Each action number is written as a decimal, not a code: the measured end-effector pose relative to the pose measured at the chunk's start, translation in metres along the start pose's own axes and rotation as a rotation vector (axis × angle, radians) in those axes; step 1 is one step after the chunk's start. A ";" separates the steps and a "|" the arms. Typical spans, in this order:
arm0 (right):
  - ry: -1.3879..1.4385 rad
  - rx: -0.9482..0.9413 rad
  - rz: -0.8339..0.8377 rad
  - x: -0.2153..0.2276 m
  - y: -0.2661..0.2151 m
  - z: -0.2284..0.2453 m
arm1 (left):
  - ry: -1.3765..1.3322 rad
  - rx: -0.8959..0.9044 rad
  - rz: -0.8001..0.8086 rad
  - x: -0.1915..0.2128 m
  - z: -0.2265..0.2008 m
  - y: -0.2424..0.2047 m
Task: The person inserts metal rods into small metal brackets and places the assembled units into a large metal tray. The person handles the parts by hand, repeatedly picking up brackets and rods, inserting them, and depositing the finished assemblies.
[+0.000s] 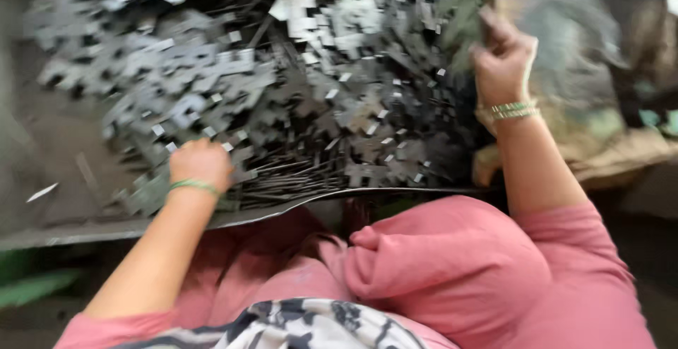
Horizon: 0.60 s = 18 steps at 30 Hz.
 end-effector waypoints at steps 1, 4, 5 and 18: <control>-0.474 0.208 -0.109 0.034 0.007 0.004 | -0.022 -0.039 -0.073 -0.007 0.005 0.004; -1.049 0.266 -0.159 0.077 0.010 -0.014 | 0.108 -0.090 -0.118 -0.033 0.008 0.009; -1.098 0.263 -0.136 0.081 0.006 -0.016 | 0.136 -0.117 -0.155 -0.032 0.004 0.012; -0.727 0.683 0.772 -0.202 -0.086 0.102 | -1.604 -0.233 -0.127 0.054 -0.061 -0.019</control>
Point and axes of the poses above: each hand's wrist, its own y-axis towards the middle knuckle, its own x-axis out of the back of the hand, z = x × y, the point moved 8 cm from there along y, towards the middle knuckle, and after that the axes turned 1 degree about -z, right-handed, at the moved point
